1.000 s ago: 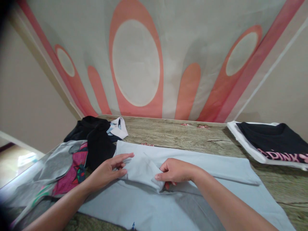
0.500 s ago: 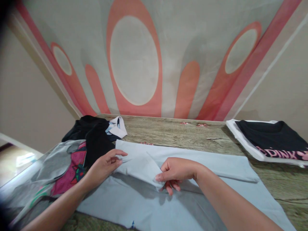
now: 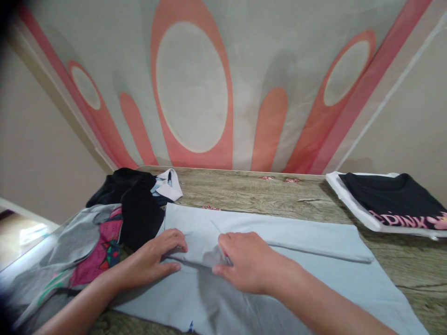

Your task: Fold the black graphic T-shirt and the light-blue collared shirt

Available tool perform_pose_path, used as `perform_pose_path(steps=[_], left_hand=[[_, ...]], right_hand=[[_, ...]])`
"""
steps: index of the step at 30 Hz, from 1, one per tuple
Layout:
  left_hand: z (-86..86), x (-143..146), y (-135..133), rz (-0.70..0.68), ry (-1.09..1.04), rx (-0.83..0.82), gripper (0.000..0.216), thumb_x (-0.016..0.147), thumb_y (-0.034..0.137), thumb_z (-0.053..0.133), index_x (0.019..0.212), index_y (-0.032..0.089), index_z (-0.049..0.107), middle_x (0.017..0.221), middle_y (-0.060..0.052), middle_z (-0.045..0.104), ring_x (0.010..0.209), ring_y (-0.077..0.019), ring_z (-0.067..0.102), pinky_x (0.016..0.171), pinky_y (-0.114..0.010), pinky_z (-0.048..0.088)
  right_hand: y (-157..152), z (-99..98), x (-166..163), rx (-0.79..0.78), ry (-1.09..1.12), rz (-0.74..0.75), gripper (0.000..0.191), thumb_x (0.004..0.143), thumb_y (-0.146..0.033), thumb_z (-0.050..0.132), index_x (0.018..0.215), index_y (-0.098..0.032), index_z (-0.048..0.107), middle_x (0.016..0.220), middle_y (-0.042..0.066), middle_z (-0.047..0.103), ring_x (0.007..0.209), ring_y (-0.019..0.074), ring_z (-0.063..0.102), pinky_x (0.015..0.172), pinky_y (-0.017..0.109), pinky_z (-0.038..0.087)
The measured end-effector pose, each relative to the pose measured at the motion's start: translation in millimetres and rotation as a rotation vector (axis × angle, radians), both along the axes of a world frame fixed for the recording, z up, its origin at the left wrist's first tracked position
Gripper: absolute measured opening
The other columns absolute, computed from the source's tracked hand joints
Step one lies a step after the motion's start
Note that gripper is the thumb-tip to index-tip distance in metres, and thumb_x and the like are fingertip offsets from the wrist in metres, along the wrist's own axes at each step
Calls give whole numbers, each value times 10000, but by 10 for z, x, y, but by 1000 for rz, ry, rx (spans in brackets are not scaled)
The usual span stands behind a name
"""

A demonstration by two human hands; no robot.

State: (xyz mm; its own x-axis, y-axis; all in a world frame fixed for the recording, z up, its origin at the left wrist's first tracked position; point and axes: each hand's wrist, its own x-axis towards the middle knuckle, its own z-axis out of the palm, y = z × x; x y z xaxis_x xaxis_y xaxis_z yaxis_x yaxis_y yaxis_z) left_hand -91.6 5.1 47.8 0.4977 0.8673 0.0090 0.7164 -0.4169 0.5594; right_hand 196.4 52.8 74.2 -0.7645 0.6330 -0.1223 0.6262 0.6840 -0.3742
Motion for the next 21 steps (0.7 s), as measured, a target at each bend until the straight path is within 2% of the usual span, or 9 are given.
perform_pose_path(steps=[4,9,12,15,18,21], left_hand=[[-29,-15,-8,15,47,45,235,849,88,499,1017,221,595,1067,-52,567,1048,-192,532,955,-308,407],[-27,-24,-7,-14,99,93,294,834,80,496,1067,222,603,1097,-65,572,1074,-211,528,977,-333,403],[-51,-17,12,10,107,116,242,871,99,463,1025,207,615,1028,-72,600,1014,-212,548,934,-330,425],[-80,-32,36,38,78,126,229,914,121,415,1011,197,608,1004,-73,614,986,-201,560,917,-320,430],[-94,-63,50,40,44,106,163,921,168,460,1002,198,598,1006,-63,612,973,-192,564,902,-308,433],[-98,-88,52,10,48,98,119,880,176,543,983,201,598,1019,-56,607,981,-194,562,898,-302,430]], right_hand=[[-214,-170,-173,156,-67,16,213,846,-252,527,1038,-164,556,1015,106,643,894,256,596,674,317,372],[-209,-200,-187,183,-70,8,183,817,-113,477,966,-163,571,946,82,640,859,240,598,655,318,370],[-125,-174,-192,190,34,-34,151,842,-110,458,910,-179,574,923,63,632,856,215,584,679,308,373],[-18,-182,-181,158,177,-121,181,917,-138,408,960,-185,578,924,43,632,858,182,579,730,289,383],[66,-206,-126,49,232,-80,145,943,-243,478,1015,-198,596,953,29,643,888,171,590,765,273,391],[92,-196,-64,5,215,-19,76,877,-261,602,922,-206,629,941,23,632,891,171,586,772,265,392]])
